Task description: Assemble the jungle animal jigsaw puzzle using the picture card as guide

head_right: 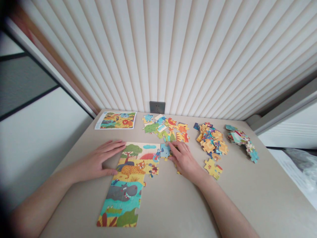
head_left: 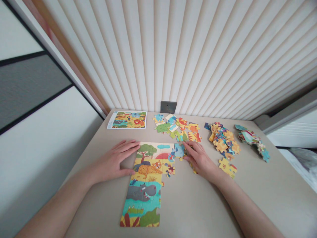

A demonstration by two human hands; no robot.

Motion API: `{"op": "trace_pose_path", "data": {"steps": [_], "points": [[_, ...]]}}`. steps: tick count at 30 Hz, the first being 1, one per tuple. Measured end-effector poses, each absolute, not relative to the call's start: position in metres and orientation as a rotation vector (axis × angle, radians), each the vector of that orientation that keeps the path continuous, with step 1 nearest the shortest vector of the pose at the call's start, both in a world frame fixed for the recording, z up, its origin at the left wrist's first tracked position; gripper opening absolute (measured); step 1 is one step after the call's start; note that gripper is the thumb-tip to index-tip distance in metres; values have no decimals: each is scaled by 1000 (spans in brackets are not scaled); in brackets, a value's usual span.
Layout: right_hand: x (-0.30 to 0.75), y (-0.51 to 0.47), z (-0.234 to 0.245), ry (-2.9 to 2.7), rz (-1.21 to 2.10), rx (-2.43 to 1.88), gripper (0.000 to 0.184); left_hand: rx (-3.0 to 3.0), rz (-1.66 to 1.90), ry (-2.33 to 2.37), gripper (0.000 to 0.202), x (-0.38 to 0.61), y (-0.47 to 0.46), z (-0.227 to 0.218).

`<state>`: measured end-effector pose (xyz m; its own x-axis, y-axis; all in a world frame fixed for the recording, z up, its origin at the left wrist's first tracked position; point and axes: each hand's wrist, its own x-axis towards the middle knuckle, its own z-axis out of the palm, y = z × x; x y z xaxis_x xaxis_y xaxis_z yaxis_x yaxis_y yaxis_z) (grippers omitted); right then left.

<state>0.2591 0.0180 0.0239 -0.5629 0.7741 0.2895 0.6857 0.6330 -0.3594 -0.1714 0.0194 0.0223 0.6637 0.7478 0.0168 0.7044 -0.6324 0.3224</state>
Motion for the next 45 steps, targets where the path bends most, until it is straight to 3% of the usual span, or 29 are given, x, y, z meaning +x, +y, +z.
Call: {"op": "trace_pose_path", "data": {"steps": [11,18,24,45], "points": [[264,18,21,-2446,268,-1168,65,2616,235,1154,97,-172,18,24],[263,20,21,-2476,228,-1141,62,2730,383,1058,60,-124,17,40],[261,18,25,-2489,239,-1154,59,2795,230,874,59,-85,13,43],[259,20,34,-2556,129,-1163,46,2774,277,947,64,-73,4,52]]}}
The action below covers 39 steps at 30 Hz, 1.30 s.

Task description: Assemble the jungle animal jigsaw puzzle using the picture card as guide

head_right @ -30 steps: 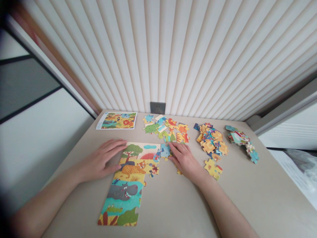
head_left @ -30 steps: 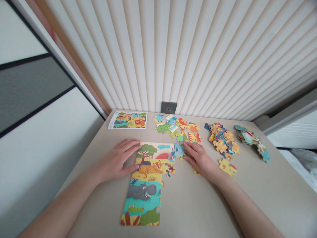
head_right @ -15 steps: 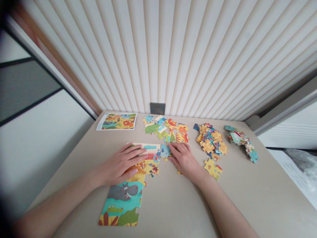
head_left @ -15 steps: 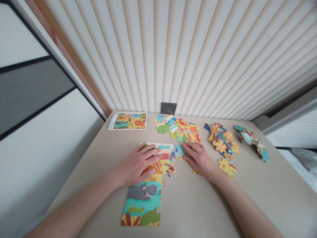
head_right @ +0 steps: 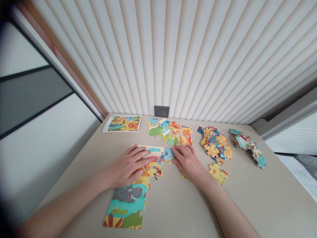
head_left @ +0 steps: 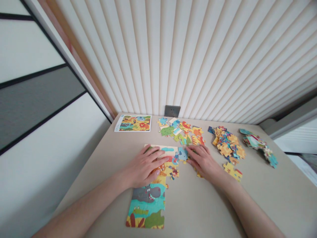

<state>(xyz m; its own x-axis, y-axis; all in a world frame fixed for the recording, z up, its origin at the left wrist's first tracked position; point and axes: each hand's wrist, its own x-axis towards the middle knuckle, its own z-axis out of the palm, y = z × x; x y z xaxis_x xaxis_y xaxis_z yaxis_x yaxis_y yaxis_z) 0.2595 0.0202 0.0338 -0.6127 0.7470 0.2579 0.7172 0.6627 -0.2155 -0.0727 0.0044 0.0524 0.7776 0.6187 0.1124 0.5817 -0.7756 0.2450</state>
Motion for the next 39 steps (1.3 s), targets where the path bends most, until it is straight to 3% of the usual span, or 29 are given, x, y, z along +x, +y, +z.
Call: {"op": "trace_pose_path", "data": {"steps": [16,21,28,34,39], "points": [[254,13,44,-2510,169,-1271,55,2789,322,960,61,-72,5,48],[250,10,42,-2301,477,-1298,60,2789,322,967,63,-72,4,49],[227,7,33,-1738,863,-1480,53,2788,320,958,63,-71,5,49],[253,4,36,-1868,372,-1291,32,2782,326,958,63,-72,5,47],[279,-7,46,-2235,109,-903,44,2765,312,957,60,-75,5,43]]}}
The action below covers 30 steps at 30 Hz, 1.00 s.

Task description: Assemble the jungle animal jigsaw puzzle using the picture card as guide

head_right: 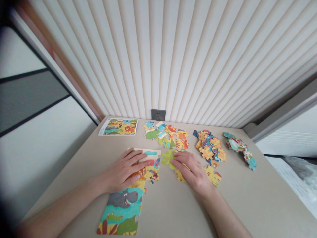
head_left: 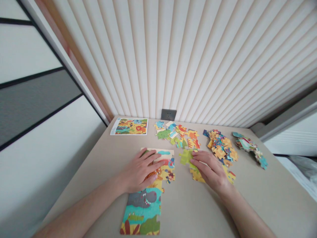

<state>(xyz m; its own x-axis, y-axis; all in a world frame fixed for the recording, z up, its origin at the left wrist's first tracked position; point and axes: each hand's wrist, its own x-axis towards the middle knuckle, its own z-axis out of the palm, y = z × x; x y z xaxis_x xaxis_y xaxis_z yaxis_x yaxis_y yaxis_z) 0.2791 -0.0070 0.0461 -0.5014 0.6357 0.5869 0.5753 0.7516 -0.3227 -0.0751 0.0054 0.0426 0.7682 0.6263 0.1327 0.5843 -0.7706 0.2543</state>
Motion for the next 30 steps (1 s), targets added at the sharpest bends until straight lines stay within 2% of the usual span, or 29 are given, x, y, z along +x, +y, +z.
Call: {"op": "trace_pose_path", "data": {"steps": [3,6,10,15,19,23,30], "points": [[275,-9,46,-2202,126,-964,35,2748,344,930,60,-77,5,44],[265,-7,43,-1857,234,-1296,22,2715,422,910,60,-86,7,46],[267,-5,40,-1581,577,-1509,43,2705,582,1087,55,-117,17,41],[279,-10,40,-1759,832,-1628,41,2667,460,1233,64,-165,31,27],[280,-13,43,-1902,728,-1650,36,2633,366,1193,77,-177,35,27],[281,-12,44,-1997,537,-1629,32,2614,341,1182,77,-174,35,30],[284,-8,39,-2057,441,-1628,29,2621,380,1156,73,-173,34,29]]}}
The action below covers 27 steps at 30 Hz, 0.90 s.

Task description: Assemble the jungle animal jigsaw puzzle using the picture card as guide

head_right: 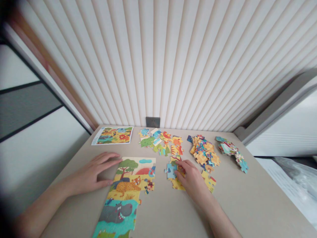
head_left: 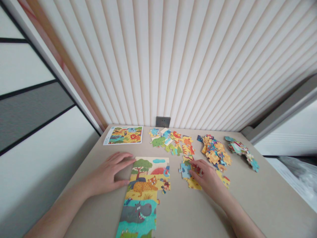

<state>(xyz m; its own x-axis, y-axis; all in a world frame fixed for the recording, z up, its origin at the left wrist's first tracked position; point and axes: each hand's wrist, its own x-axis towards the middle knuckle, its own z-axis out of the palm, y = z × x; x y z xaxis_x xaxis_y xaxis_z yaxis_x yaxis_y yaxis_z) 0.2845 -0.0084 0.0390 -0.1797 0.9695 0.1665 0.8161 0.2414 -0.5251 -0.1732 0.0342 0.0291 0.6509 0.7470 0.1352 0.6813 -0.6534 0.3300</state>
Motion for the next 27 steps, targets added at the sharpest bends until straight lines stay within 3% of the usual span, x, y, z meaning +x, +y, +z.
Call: {"op": "trace_pose_path", "data": {"steps": [9,16,27], "points": [[277,6,55,-2031,367,-1612,26,2612,364,1148,73,-171,34,29],[241,123,83,-2488,131,-1430,27,2618,349,1134,71,-170,35,29],[200,228,57,-2891,192,-1224,53,2573,298,1163,73,-168,32,36]]}}
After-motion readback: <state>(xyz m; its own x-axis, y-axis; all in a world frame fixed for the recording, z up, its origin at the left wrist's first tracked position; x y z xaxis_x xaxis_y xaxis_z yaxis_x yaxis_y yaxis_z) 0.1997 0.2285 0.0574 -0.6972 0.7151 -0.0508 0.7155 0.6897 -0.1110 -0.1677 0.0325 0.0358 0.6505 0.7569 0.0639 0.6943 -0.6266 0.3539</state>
